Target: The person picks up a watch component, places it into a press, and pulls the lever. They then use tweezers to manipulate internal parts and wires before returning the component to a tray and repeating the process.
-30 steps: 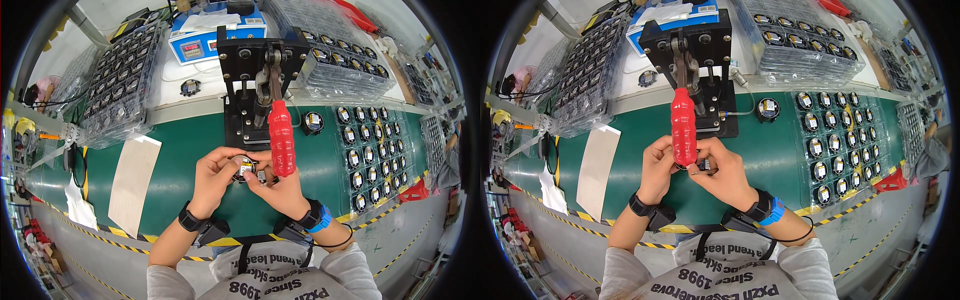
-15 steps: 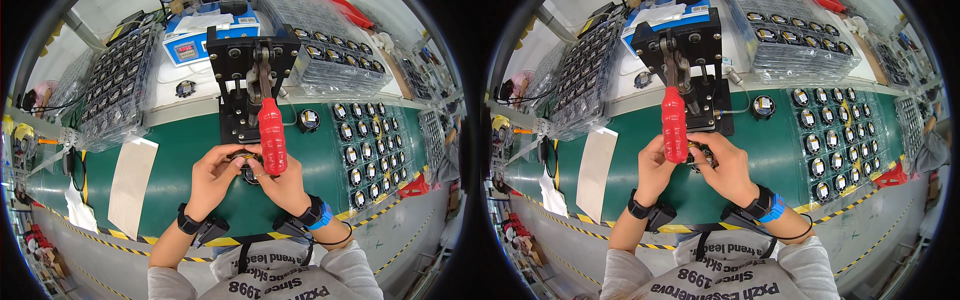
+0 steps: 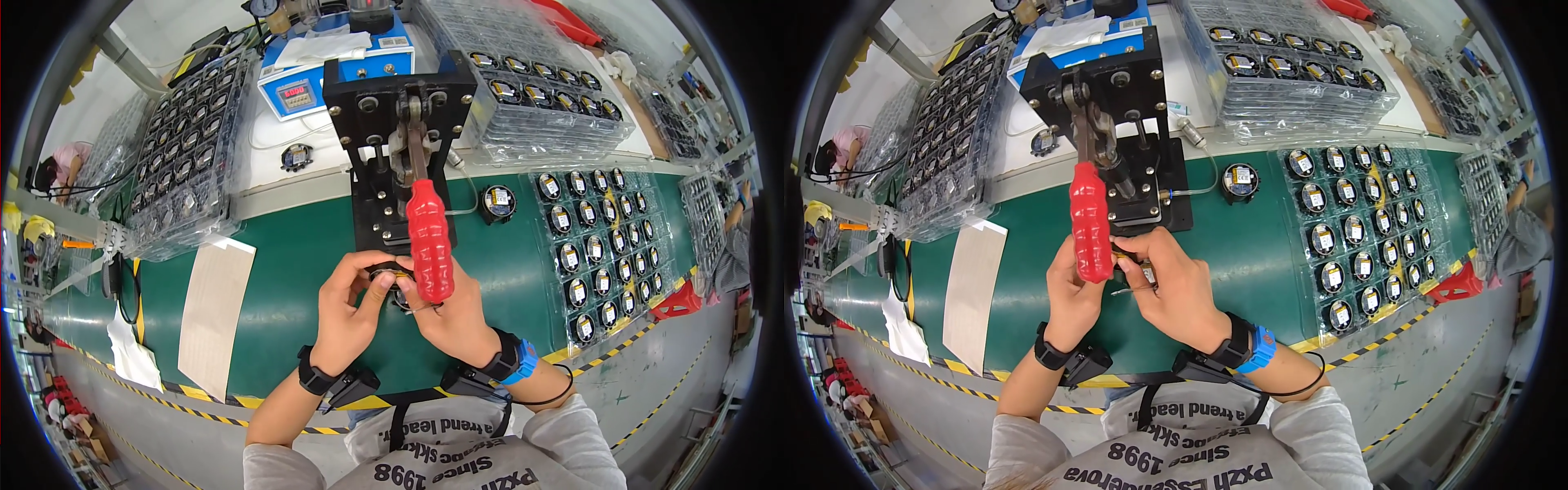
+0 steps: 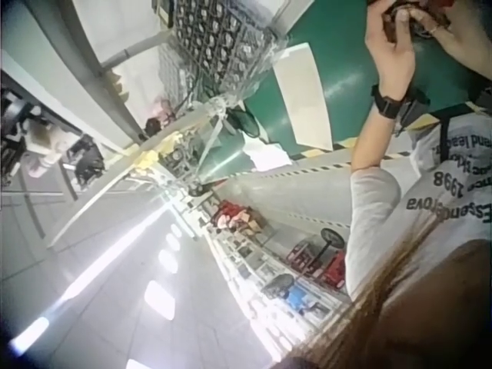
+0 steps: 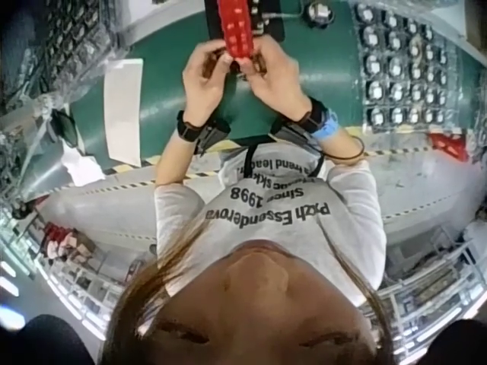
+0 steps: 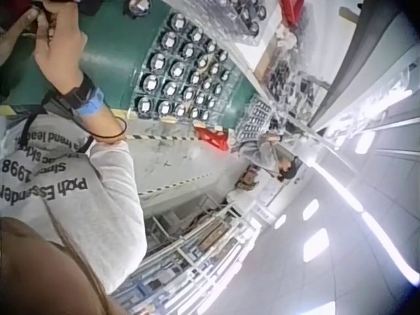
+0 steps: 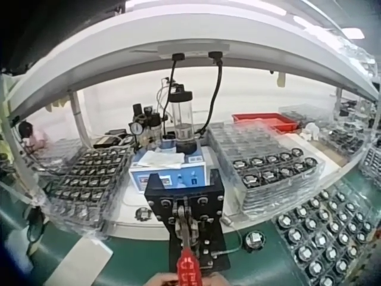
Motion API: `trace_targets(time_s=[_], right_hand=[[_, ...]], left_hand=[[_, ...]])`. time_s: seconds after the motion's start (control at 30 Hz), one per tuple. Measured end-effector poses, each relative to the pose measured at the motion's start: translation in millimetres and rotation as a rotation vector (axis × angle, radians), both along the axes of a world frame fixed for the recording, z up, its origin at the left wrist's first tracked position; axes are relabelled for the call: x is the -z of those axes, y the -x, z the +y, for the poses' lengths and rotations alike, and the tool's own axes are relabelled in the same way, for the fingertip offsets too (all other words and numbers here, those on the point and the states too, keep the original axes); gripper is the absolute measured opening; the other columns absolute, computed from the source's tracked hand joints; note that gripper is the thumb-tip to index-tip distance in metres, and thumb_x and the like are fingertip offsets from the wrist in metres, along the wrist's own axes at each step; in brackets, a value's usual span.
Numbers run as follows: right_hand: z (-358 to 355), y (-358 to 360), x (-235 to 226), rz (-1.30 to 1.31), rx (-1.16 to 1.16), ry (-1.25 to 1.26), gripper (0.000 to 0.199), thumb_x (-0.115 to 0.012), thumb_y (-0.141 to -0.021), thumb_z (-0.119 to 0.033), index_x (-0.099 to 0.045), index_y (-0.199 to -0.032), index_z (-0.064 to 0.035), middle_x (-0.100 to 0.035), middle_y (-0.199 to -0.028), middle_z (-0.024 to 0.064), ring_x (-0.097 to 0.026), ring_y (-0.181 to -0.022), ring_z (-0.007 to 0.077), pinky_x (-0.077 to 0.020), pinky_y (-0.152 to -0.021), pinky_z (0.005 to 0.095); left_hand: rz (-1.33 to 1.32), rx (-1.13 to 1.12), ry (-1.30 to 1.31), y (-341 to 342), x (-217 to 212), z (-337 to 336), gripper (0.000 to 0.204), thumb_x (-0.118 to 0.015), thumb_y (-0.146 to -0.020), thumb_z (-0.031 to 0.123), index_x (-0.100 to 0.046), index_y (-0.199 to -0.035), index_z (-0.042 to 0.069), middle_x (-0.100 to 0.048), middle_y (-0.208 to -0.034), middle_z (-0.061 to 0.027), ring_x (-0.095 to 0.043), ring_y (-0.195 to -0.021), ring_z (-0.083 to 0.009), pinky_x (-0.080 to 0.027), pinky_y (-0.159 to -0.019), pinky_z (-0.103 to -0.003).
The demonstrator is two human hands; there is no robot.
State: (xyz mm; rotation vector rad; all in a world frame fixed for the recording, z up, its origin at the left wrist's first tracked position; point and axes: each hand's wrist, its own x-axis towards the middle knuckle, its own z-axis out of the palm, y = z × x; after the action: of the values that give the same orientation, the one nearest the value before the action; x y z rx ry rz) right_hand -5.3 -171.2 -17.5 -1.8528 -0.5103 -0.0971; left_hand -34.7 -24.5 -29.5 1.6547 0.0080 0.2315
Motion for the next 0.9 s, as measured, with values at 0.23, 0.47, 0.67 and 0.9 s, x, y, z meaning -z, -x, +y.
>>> trace_targets(time_s=[0.23, 0.47, 0.67, 0.9], right_hand=[[-4, -6, 1, -0.058, 0.001, 0.081, 0.024, -0.061, -0.083, -0.005, -0.057, -0.107, -0.0087, -0.06, -0.088, 0.0075, -0.065, -0.069, 0.0209, -0.0524, -0.055, 0.0312], [-5, -2, -3, 0.032, -0.046, -0.001, 0.027, -0.061, -0.082, -0.004, -0.056, -0.109, -0.0086, -0.059, -0.093, 0.0091, -0.064, -0.069, 0.0246, -0.0528, -0.056, 0.0324], [0, 4, 7, 0.002, -0.03, -0.021, 0.027, -0.06, -0.082, -0.004, -0.055, -0.108, -0.0087, -0.058, -0.094, 0.0101, -0.063, -0.067, 0.0263, -0.052, -0.055, 0.033], [-1, 1, 13, 0.009, -0.021, -0.021, 0.025, -0.061, -0.083, -0.005, -0.055, -0.107, -0.0087, -0.058, -0.093, 0.0096, -0.062, -0.064, 0.0261, -0.049, -0.05, 0.0338]], left_hand=[[0.092, -0.009, 0.112, -4, -7, -3, 0.019, -0.061, -0.088, 0.004, -0.059, -0.107, -0.001, -0.062, -0.088, -0.002, -0.054, -0.074, -0.0047, -0.047, -0.068, -0.019], [0.076, 0.029, 0.104, -3, -5, 0, 0.021, -0.061, -0.088, 0.002, -0.058, -0.108, -0.001, -0.062, -0.088, -0.0026, -0.056, -0.073, -0.0053, -0.048, -0.067, -0.02], [0.051, -0.006, 0.161, 1, 5, 3, 0.016, -0.061, -0.086, -0.001, -0.058, -0.102, -0.001, -0.062, -0.089, -0.0033, -0.057, -0.076, -0.0066, -0.048, -0.068, -0.02], [-0.016, -0.017, -0.098, 0, 9, 7, 0.023, -0.062, -0.087, 0.003, -0.057, -0.108, -0.003, -0.061, -0.095, -0.0049, -0.057, -0.081, -0.01, -0.047, -0.074, -0.023]])
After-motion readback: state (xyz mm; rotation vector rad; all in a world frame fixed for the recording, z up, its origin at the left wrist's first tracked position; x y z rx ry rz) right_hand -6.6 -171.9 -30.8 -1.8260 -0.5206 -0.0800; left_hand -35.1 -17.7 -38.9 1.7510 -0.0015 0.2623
